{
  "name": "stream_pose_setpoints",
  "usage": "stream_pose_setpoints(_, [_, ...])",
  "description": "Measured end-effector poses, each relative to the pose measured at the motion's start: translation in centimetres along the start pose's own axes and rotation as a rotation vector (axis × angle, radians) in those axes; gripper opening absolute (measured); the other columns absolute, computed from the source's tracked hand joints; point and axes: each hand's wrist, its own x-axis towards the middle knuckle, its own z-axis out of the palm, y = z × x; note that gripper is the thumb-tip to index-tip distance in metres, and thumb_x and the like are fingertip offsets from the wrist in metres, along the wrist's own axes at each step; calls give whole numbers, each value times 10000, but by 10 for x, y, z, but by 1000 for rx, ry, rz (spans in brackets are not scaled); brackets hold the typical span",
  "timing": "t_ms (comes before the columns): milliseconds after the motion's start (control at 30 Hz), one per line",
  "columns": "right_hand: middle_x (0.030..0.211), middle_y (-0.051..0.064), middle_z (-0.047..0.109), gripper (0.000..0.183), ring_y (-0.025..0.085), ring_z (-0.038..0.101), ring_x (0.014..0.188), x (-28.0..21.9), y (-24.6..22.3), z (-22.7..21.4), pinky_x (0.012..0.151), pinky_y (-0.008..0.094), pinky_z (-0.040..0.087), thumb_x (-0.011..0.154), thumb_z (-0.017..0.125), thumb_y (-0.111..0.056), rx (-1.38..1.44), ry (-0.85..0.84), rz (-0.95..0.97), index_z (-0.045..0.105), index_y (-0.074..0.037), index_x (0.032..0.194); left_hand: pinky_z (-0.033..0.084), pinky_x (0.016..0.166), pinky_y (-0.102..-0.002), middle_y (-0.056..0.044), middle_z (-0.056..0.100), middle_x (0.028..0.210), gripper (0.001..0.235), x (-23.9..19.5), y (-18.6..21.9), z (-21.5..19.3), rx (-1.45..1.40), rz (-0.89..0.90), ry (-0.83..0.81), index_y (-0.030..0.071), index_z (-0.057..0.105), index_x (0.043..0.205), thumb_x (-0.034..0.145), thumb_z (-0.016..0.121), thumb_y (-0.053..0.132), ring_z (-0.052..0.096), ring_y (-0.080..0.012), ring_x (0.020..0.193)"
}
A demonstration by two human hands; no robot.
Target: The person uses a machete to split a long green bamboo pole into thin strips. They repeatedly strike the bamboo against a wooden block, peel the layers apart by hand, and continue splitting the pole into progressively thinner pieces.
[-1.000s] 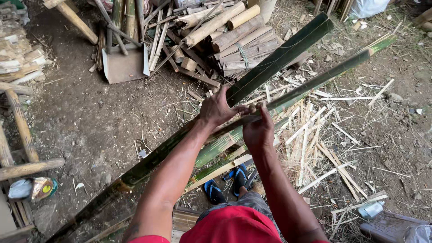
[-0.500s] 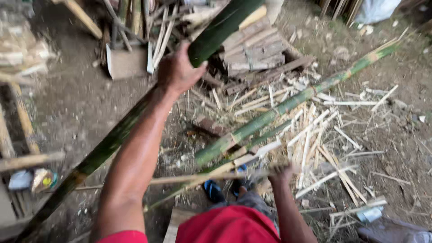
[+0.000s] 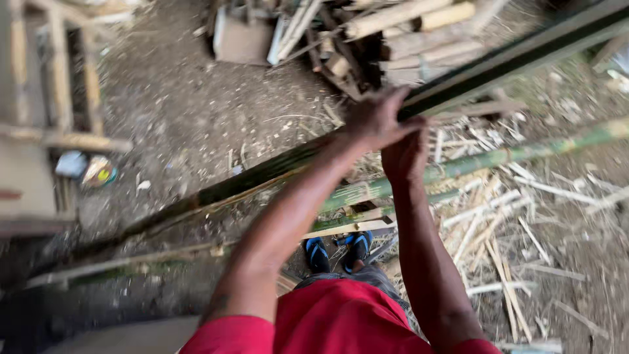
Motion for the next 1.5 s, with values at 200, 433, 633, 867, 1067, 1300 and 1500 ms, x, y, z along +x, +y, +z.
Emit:
stream_pose_setpoints(200, [1575, 113, 488, 634, 264, 495, 1473, 7, 19, -7, 1291, 433, 418, 1053, 485, -599, 64, -174, 113, 469, -151, 1501, 564, 1085, -417, -123, 550, 1339, 742, -26, 11, 12, -74, -43, 257, 183, 397, 1565, 1006, 571, 639, 604, -276, 1247])
stream_pose_setpoints(433, [1126, 76, 625, 565, 237, 605, 1109, 5, 25, -51, 1042, 451, 552, 986, 635, -543, -83, 237, 11, 544, -111, 1338, 632, 760, -409, -173, 616, 1314, 732, -132, -59, -12, -28, -287, -63, 124, 491, 1448, 949, 588, 650, 693, -253, 972])
stream_pose_setpoints(633, [1160, 92, 557, 509, 225, 534, 1041, 18, 35, -99, 960, 420, 465, 1190, 611, -547, 27, 50, -11, 455, -71, 1276, 531, 575, -337, -60, 656, 950, 777, -175, -89, -7, 120, -568, -581, 152, 463, 1455, 900, 609, 675, 619, -170, 728])
stream_pose_setpoints(867, [1431, 66, 581, 705, 214, 568, 1288, -1, 41, -75, 1143, 413, 477, 1003, 624, -596, -81, 327, 55, 489, -114, 1500, 567, 568, -322, -62, 693, 962, 865, -152, -92, -6, 34, -545, -502, 110, 485, 1437, 877, 626, 754, 671, -173, 718])
stream_pose_setpoints(1067, [1186, 103, 676, 561, 262, 647, 1066, -25, 16, -37, 925, 430, 564, 984, 735, -443, -177, 485, 132, 580, -34, 1335, 601, 814, -446, -79, 769, 1175, 780, -142, -92, -15, -331, -509, -528, 232, 622, 1339, 806, 620, 802, 740, -254, 956])
stream_pose_setpoints(1300, [1176, 102, 687, 365, 259, 674, 1079, -44, 20, -18, 964, 442, 561, 973, 687, -210, -68, 494, 112, 581, -42, 1279, 538, 615, -421, -146, 775, 1018, 832, -109, -67, 43, -187, -607, -552, 178, 621, 1371, 922, 377, 834, 668, -211, 724])
stream_pose_setpoints(1500, [1149, 120, 718, 341, 276, 678, 1120, -67, 17, 1, 1066, 447, 531, 972, 637, -216, -1, 552, 134, 596, -32, 1256, 235, 436, -287, -61, 605, 609, 940, -99, -48, 46, -285, -586, -459, 38, 769, 857, 1023, 362, 868, 372, -78, 435])
